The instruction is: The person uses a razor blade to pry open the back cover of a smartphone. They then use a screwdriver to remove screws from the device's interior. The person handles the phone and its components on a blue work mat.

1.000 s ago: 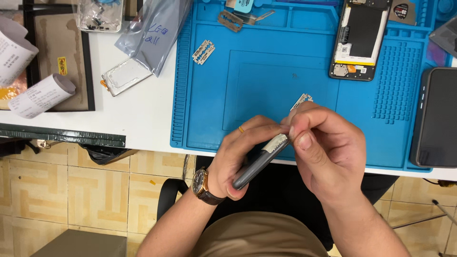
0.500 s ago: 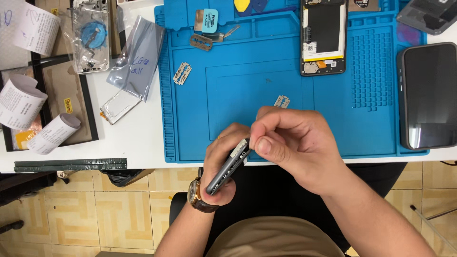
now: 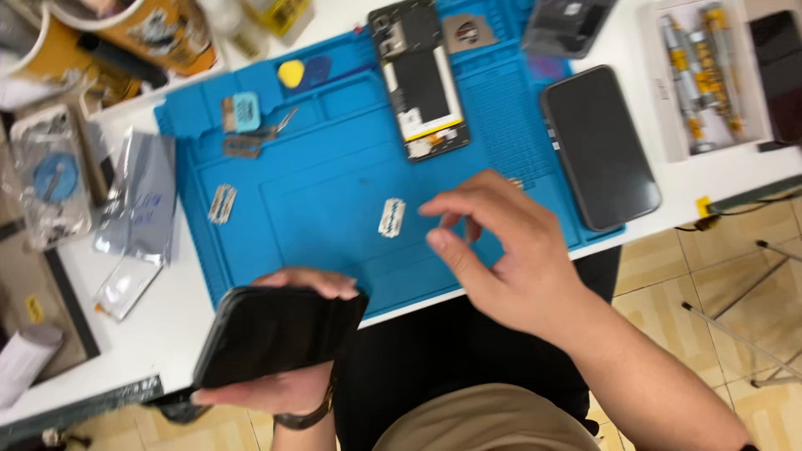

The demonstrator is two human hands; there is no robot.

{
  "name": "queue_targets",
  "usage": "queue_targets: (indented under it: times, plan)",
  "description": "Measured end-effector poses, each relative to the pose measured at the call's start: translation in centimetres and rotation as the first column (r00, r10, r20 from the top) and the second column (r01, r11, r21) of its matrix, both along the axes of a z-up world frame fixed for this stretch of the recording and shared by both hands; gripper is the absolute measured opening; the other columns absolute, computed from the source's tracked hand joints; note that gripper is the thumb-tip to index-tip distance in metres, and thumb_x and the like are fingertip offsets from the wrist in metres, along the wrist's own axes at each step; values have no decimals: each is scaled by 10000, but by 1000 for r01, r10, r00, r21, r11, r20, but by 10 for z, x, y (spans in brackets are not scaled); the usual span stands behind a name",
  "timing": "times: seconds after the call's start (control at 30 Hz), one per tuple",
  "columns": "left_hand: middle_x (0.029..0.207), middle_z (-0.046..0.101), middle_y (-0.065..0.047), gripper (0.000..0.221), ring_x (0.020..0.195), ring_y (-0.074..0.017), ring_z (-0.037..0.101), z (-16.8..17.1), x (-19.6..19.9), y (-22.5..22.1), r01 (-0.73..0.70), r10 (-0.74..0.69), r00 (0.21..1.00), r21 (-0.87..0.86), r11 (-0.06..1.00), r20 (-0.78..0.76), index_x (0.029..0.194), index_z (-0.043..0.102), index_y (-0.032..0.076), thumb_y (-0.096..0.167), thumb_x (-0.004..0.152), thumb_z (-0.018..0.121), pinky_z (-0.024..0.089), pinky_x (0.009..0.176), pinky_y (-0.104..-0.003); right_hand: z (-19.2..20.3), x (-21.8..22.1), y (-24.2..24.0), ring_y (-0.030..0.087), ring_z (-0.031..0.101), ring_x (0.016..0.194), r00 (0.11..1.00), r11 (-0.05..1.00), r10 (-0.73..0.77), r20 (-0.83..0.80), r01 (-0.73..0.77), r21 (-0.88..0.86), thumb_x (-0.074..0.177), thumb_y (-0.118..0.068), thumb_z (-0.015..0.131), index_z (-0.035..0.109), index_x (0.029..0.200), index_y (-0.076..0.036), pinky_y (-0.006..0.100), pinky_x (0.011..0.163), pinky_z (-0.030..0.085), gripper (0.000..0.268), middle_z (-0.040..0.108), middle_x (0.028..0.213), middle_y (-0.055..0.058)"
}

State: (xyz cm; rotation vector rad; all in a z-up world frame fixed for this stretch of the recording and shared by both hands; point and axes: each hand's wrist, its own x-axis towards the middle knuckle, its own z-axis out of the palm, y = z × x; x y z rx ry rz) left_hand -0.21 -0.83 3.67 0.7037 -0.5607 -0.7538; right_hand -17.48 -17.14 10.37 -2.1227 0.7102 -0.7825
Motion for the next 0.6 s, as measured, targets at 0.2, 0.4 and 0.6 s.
queue_targets:
  times: [0.2, 0.4, 0.6]
  plan:
    - [1050, 665, -245, 948, 892, -369, 703, -20, 0, 4, -85, 77, 990, 58, 995, 118, 1460, 588, 48, 843, 973, 418, 621, 868, -566, -28, -91, -41, 400, 665, 1090, 694, 796, -582, -424, 379, -472, 972, -388, 814, 629, 1474, -53, 542, 700, 573, 630, 597, 1319, 175]
    - [1087, 696, -212, 983, 961, -341, 681, -19, 1, 5, -27, 25, 1000, 99, 995, 18, 1476, 652, 86, 863, 911, 445, 567, 921, -565, -49, -104, -39, 557, 589, 1220, 616, 807, -589, -523, 410, -425, 959, -463, 751, 471, 1603, -99, 648, 871, 585, 791, 484, 1563, 259]
    - [1008, 699, -215, 935, 900, -344, 688, -13, -1, -3, 40, -40, 999, 54, 998, -5, 1368, 630, 54, 857, 902, 514, 566, 879, -511, -55, -111, -44, 512, 682, 964, 645, 792, -587, -490, 332, -511, 957, -432, 738, 474, 1602, -87, 581, 783, 592, 779, 545, 1495, 256]
